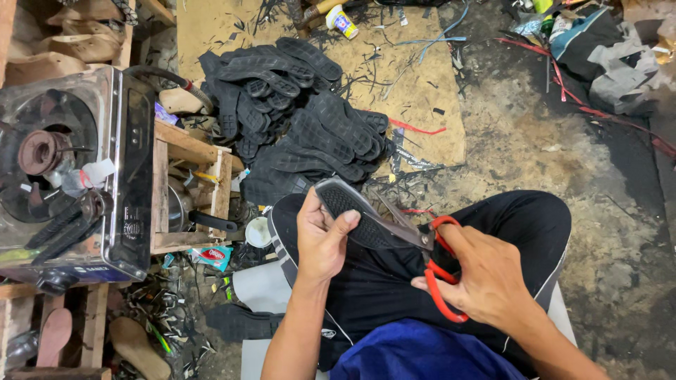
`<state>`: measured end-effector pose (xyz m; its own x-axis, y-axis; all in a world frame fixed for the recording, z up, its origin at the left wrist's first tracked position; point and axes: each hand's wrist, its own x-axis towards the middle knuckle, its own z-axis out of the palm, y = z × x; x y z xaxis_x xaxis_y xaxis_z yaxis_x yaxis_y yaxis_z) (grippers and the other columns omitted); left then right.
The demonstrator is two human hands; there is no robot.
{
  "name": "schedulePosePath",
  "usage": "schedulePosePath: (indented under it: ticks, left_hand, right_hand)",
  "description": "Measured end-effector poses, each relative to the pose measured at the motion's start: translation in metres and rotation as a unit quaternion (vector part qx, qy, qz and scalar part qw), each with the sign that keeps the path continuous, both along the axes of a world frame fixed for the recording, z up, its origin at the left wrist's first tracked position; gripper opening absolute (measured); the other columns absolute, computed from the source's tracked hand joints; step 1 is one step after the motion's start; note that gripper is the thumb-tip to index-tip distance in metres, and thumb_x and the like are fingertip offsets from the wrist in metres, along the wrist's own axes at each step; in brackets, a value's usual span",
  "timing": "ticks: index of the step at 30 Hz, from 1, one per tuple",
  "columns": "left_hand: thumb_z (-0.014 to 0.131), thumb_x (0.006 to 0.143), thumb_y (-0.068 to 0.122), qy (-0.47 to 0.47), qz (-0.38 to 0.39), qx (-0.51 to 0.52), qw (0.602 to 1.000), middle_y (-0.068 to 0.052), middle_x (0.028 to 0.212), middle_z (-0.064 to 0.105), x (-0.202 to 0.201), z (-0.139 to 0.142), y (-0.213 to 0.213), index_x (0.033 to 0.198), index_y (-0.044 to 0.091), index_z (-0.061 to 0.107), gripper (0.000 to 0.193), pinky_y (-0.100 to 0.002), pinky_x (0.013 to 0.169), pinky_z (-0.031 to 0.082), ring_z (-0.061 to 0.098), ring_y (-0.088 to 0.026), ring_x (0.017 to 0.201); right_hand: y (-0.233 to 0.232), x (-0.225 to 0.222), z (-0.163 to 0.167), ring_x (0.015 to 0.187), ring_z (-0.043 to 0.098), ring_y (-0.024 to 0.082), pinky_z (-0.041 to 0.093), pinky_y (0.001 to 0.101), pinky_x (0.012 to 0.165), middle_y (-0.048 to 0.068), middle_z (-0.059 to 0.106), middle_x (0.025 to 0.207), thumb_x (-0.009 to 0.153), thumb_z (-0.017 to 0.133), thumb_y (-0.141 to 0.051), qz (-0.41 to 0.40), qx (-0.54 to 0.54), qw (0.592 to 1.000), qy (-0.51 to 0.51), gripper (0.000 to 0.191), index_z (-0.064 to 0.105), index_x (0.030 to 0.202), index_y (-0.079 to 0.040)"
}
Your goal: The person sits on the floor and uses red-handled scissors to trim the edges of a rubber sandal sole, rotating the sole to cut around its perimeter. After finishing, the person sets the trimmed sole aside and reaches for another sole from the pile.
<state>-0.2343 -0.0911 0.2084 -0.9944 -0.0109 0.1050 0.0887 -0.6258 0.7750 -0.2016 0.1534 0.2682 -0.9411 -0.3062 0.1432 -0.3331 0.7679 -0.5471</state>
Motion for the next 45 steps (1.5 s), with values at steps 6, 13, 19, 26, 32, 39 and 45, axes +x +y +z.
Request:
schedulePosePath:
  ticks: [6,13,19,26,32,39,45]
  left_hand:
    - [0.076,0.094,-0.005,-0.01,-0.014,-0.007,1.0,-0.007,0.114,0.069,-0.002,-0.011,0.012,0.127,-0.002,0.058,0.038,-0.025,0.088,0.057,0.067,-0.012,0.102]
    - [0.076,0.092,-0.005,-0.013,-0.022,-0.008,1.0,-0.007,0.118,0.069,-0.006,-0.008,0.015,0.128,-0.002,0.058,0.04,-0.027,0.096,0.056,0.067,-0.014,0.109]
    - [0.075,0.092,-0.006,-0.016,-0.031,-0.028,0.999,-0.007,0.119,0.069,-0.006,-0.004,0.011,0.128,-0.001,0.059,0.04,-0.027,0.097,0.055,0.066,-0.013,0.111]
    - [0.067,0.104,0.003,-0.032,-0.025,-0.001,0.999,0.0,0.106,0.065,-0.008,-0.013,0.011,0.125,-0.002,0.062,0.022,-0.018,0.081,0.045,0.056,-0.003,0.092]
    - [0.067,0.1,0.004,-0.037,-0.017,-0.023,0.999,0.002,0.101,0.065,0.0,-0.019,0.018,0.119,0.0,0.061,0.02,-0.019,0.078,0.044,0.054,-0.003,0.087]
    - [0.068,0.101,0.005,-0.038,-0.038,-0.028,0.998,0.004,0.099,0.063,0.005,-0.024,0.031,0.12,0.0,0.062,0.021,-0.017,0.075,0.041,0.052,-0.001,0.085]
    - [0.07,0.1,0.007,-0.039,-0.045,-0.031,0.998,0.004,0.101,0.064,0.005,-0.026,0.028,0.12,0.0,0.062,0.023,-0.017,0.076,0.042,0.053,-0.002,0.086]
  right_hand:
    - [-0.01,-0.01,0.001,0.064,0.065,0.031,0.049,0.0417,0.058,0.01,0.063,0.075,0.053,0.087,-0.057,-0.027,0.022,0.999,0.032,0.072,0.066,0.099,-0.006]
    - [-0.01,-0.014,0.002,0.056,0.064,0.031,0.048,0.0407,0.053,0.007,0.062,0.063,0.054,0.087,-0.058,-0.015,0.003,1.0,0.022,0.067,0.066,0.094,-0.009]
    - [-0.007,-0.013,-0.003,0.049,0.062,0.032,0.046,0.0423,0.049,0.008,0.059,0.05,0.053,0.088,-0.06,-0.015,0.018,1.0,0.004,0.064,0.065,0.084,-0.009]
    - [0.007,-0.013,-0.014,0.049,0.063,0.032,0.046,0.043,0.05,0.011,0.057,0.048,0.056,0.089,-0.062,-0.015,0.003,0.999,-0.041,0.067,0.067,0.091,-0.009]
    - [0.006,-0.009,-0.011,0.06,0.065,0.034,0.048,0.0432,0.055,0.011,0.066,0.067,0.054,0.087,-0.056,0.004,-0.013,0.999,0.031,0.071,0.067,0.099,-0.005]
    - [0.001,-0.01,-0.007,0.058,0.064,0.035,0.048,0.0422,0.054,0.011,0.065,0.064,0.052,0.087,-0.059,-0.017,-0.008,0.999,0.042,0.073,0.065,0.095,-0.005]
    - [0.005,-0.009,-0.004,0.052,0.063,0.032,0.046,0.0424,0.049,0.01,0.061,0.054,0.052,0.088,-0.058,-0.015,-0.002,1.0,-0.021,0.069,0.065,0.093,-0.008]
